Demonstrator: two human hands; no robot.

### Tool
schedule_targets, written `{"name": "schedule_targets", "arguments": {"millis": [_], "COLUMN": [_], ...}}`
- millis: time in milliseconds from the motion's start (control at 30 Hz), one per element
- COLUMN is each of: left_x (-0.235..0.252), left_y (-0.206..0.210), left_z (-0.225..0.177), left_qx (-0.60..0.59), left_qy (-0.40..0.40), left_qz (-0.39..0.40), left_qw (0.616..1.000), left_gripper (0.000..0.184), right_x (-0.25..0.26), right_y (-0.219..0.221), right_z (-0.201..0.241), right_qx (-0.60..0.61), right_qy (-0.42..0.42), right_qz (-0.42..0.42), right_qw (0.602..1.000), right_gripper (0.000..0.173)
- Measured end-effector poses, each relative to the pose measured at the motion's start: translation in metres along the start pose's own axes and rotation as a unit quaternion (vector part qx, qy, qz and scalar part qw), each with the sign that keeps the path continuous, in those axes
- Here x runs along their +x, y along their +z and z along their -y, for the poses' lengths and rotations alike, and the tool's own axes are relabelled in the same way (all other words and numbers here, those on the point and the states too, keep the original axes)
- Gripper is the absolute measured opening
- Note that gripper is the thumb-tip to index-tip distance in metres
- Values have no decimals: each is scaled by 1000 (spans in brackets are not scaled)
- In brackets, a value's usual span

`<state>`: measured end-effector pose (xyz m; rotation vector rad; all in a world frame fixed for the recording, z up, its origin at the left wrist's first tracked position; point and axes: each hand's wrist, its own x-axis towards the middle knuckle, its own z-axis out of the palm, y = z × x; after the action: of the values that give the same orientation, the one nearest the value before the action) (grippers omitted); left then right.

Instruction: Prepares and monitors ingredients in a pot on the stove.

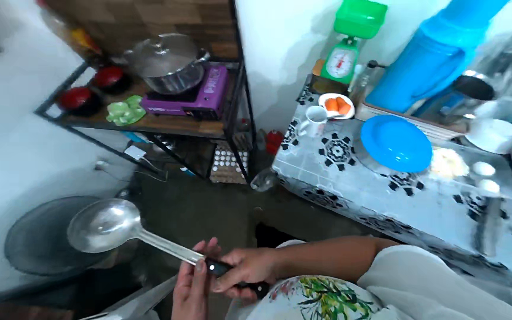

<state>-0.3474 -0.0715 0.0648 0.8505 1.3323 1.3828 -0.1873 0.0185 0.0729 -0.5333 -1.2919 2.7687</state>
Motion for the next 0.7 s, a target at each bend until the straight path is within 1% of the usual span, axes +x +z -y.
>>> {"name": "schedule_targets", "arguments": {"millis": [33, 100, 167, 267, 333, 400, 500, 567, 633, 700], "left_x": [14, 44, 77, 128, 167, 203, 249, 276, 307, 347], "left_y": [-8, -24, -41, -62, -71, -76, -82, -92, -107, -132], "left_z": [-3, -14, -32, -65, -81, -88, -86, -83, -82, -81], "left_qx": [27, 67, 101, 158, 186, 193, 200, 212, 241, 278], "left_qy": [-5, -22, -36, -29, -10, 1, -5, -20, -18, 8], "left_qz": [-11, -41, -62, -71, -84, -84, -55, -30, -18, -6], "left_qw": [1000, 997, 992, 984, 979, 978, 978, 977, 970, 960], "left_gripper": [37, 36, 37, 38, 37, 36, 34, 32, 30, 31], "right_x": [13, 37, 58, 78, 86, 92, 99, 103, 108, 116], "right_y": [-10, -31, -51, -80, -99, -114, -134, -144, -151, -154], "right_z": [10, 36, 67, 127, 169, 203, 234, 245, 251, 254], "right_qx": [-4, -12, -10, -35, -50, -61, -41, -15, 4, 11], "right_qy": [4, 11, 0, -30, -59, -90, -165, -214, -253, -277], "right_qz": [-2, -9, -26, -84, -142, -225, -337, -394, -430, -467], "right_qw": [1000, 1000, 1000, 995, 987, 968, 926, 894, 866, 840], "right_gripper": [10, 11, 11, 18, 20, 21, 31, 36, 34, 31]}}
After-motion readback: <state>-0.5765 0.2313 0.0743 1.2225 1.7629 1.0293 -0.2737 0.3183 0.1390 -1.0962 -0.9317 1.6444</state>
